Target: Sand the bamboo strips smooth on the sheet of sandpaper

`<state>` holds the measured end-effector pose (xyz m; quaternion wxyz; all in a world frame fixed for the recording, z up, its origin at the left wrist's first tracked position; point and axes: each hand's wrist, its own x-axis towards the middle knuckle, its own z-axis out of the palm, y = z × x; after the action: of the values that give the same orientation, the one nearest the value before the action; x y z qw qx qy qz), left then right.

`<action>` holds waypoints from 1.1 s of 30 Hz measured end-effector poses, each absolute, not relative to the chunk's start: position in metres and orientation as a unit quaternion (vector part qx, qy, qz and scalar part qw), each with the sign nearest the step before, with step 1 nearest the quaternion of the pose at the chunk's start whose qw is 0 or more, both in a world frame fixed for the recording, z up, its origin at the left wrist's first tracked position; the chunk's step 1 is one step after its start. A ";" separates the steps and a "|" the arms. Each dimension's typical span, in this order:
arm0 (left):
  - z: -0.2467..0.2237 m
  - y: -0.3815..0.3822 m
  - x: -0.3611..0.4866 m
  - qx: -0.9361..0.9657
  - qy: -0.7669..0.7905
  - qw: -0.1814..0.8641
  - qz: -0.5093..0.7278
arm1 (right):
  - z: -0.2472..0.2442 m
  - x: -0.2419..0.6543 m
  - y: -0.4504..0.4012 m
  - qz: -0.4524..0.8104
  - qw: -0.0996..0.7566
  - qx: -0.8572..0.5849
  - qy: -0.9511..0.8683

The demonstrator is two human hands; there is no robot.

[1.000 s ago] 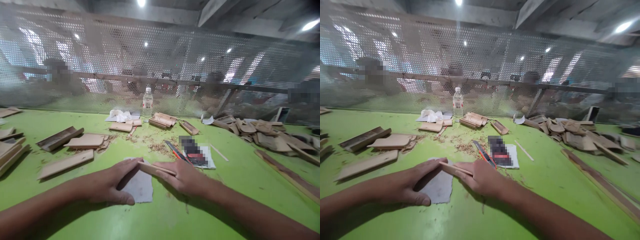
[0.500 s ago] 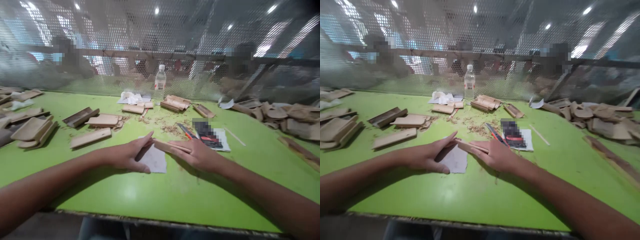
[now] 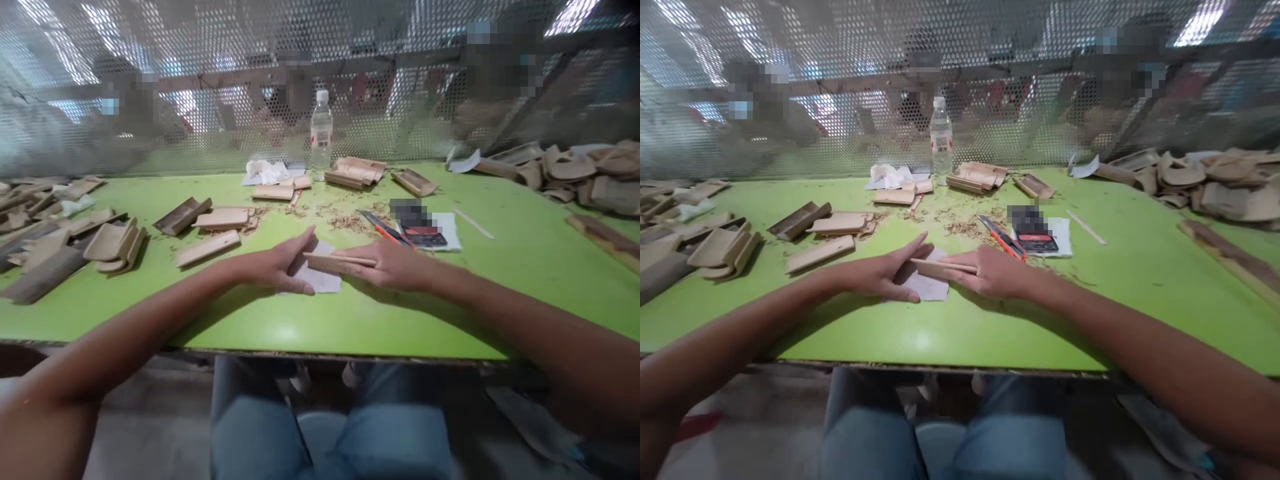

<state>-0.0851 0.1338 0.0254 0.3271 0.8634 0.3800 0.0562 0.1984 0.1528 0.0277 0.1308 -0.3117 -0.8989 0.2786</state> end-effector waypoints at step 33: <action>0.015 0.005 -0.060 0.817 0.539 0.150 0.137 | 0.013 0.193 0.035 0.415 0.309 -0.429 -0.740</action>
<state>-0.0605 0.0053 0.0145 0.1505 0.8174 0.5390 0.1365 0.1929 0.0354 0.0126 0.3087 -0.4294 -0.7402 0.4152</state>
